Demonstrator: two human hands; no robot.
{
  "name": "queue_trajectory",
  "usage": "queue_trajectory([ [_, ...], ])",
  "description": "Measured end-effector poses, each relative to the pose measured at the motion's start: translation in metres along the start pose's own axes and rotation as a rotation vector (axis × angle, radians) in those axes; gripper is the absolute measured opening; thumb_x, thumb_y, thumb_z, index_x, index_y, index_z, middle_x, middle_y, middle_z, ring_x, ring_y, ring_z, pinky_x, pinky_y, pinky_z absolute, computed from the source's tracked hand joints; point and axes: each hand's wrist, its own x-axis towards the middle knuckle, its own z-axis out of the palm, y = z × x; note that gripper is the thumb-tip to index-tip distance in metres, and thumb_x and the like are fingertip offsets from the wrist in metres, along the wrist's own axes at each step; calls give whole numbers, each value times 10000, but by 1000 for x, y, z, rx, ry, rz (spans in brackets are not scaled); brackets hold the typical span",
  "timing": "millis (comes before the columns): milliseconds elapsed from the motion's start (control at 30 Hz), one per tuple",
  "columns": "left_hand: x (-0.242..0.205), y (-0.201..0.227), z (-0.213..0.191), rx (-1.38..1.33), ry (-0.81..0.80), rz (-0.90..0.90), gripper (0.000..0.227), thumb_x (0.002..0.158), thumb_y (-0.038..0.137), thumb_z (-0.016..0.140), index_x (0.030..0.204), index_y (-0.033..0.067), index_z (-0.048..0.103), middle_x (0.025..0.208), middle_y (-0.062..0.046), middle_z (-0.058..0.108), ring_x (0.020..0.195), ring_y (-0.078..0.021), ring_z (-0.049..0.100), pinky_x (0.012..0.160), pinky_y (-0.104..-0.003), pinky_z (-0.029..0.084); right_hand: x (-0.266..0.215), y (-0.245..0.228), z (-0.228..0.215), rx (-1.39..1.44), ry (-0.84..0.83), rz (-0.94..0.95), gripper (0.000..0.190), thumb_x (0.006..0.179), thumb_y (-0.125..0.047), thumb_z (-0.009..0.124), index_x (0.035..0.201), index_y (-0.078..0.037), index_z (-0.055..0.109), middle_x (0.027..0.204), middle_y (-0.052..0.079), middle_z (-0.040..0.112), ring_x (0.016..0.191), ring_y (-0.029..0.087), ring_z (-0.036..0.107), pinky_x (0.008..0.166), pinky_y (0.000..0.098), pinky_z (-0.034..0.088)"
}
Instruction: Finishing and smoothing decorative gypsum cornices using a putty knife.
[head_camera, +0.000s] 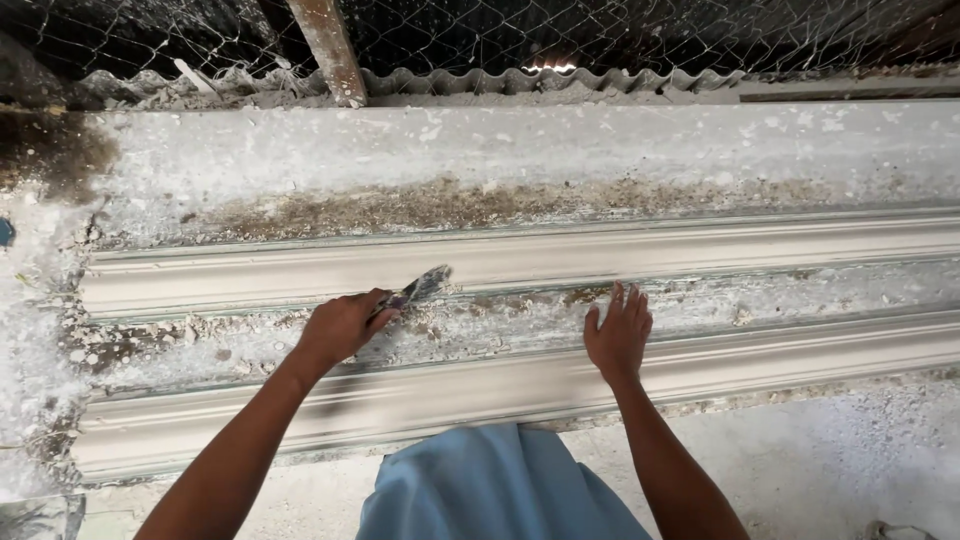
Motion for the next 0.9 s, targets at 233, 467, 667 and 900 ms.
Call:
queue_trajectory([
  [233,5,0,6,23,15,0,391,1038,491,438,1288,231,590,1011,-100,766,943,-375,757,834,-554,611,1,2,6,-30,43,-6,684,984,-401,476,1590,-92,401,1610,222,375,1521,405,318,1186,560,301],
  [467,0,-15,3,17,-7,-6,384,1025,478,468,1289,230,597,1020,-139,772,972,-420,742,878,-593,590,-1,1,5,-16,37,-5,689,991,-401,465,1604,-97,379,1610,228,373,1523,414,305,1192,560,281],
  [667,9,6,9,-13,12,38,378,1015,447,505,1304,222,596,1029,-139,773,978,-416,741,877,-596,586,-1,1,5,-5,33,5,689,994,-409,467,1604,-103,378,1617,225,364,1525,407,301,1197,562,272],
  [900,7,-11,-2,35,2,5,397,1030,490,444,1277,222,599,1013,-131,777,967,-397,752,864,-568,596,3,2,8,6,29,1,696,997,-419,447,1607,-94,365,1629,222,338,1532,408,282,1200,557,254],
])
